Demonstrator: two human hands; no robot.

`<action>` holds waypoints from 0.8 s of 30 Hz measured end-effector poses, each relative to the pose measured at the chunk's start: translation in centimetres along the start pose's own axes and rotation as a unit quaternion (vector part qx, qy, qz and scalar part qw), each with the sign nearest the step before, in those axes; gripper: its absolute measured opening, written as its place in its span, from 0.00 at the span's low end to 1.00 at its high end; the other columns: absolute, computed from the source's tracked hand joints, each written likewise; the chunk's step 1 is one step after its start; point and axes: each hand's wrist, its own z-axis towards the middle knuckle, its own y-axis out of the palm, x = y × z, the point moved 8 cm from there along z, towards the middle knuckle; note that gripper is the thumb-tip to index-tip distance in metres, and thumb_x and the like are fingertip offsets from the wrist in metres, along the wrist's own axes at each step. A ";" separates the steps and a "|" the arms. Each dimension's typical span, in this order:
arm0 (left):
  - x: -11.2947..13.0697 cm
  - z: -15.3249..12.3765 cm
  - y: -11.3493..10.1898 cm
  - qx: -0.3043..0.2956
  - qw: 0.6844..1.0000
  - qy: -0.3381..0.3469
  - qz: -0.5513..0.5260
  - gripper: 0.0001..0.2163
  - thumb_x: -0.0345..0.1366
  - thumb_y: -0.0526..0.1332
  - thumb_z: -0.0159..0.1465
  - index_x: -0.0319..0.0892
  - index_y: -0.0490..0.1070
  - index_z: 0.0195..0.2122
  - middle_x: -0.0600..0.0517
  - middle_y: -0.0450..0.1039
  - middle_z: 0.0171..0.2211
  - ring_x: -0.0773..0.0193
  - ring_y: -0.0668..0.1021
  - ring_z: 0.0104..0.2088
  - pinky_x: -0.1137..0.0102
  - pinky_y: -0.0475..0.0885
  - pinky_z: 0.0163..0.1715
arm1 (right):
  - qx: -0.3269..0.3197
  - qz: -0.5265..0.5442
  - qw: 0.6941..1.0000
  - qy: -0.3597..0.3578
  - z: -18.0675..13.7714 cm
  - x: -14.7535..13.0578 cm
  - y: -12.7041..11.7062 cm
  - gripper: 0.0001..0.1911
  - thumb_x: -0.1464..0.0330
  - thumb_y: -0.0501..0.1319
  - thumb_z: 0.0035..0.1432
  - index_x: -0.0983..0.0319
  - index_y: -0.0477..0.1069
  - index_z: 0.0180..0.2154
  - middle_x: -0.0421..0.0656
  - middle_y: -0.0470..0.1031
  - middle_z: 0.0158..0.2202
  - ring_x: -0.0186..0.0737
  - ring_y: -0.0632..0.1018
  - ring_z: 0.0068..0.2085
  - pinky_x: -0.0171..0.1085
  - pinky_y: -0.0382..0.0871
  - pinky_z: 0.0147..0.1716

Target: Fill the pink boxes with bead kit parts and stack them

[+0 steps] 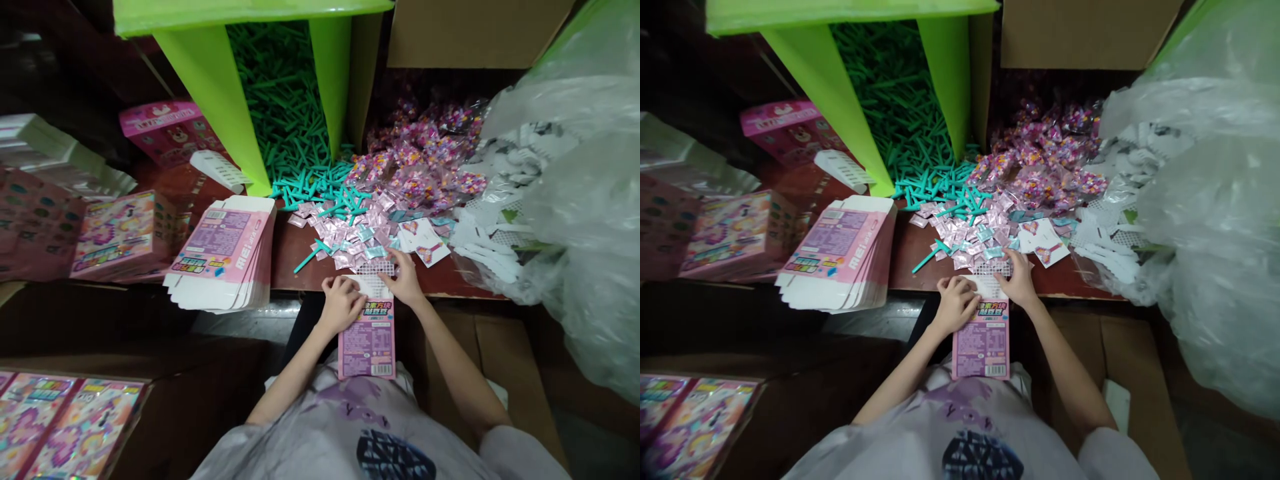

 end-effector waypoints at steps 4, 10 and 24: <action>-1.5 -1.2 -0.8 0.088 0.994 -0.055 -0.045 0.09 0.39 0.55 0.65 0.42 0.72 0.36 0.47 0.71 0.46 0.58 0.70 0.49 0.56 0.54 0.53 | -0.048 0.067 0.994 -0.072 -1.3 -2.3 -0.2 0.10 0.67 0.58 0.57 0.60 0.73 0.42 0.45 0.75 0.41 0.44 0.73 0.44 0.47 0.63 0.49; -3.0 -3.6 -1.6 0.181 0.971 -0.155 -0.012 0.06 0.37 0.58 0.62 0.42 0.72 0.38 0.45 0.66 0.50 0.53 0.66 0.54 0.56 0.54 0.52 | -0.121 -0.030 0.984 -0.128 -3.7 -3.6 1.1 0.06 0.69 0.59 0.59 0.59 0.74 0.34 0.40 0.77 0.31 0.40 0.73 0.39 0.51 0.52 0.55; -3.2 -5.4 1.4 0.213 0.863 -0.218 -0.402 0.11 0.41 0.53 0.66 0.41 0.69 0.43 0.52 0.73 0.26 0.62 0.74 0.33 0.63 0.65 0.44 | 0.266 0.106 0.954 0.086 -11.4 1.5 -0.6 0.19 0.63 0.61 0.56 0.62 0.70 0.50 0.50 0.73 0.48 0.45 0.72 0.48 0.45 0.64 0.49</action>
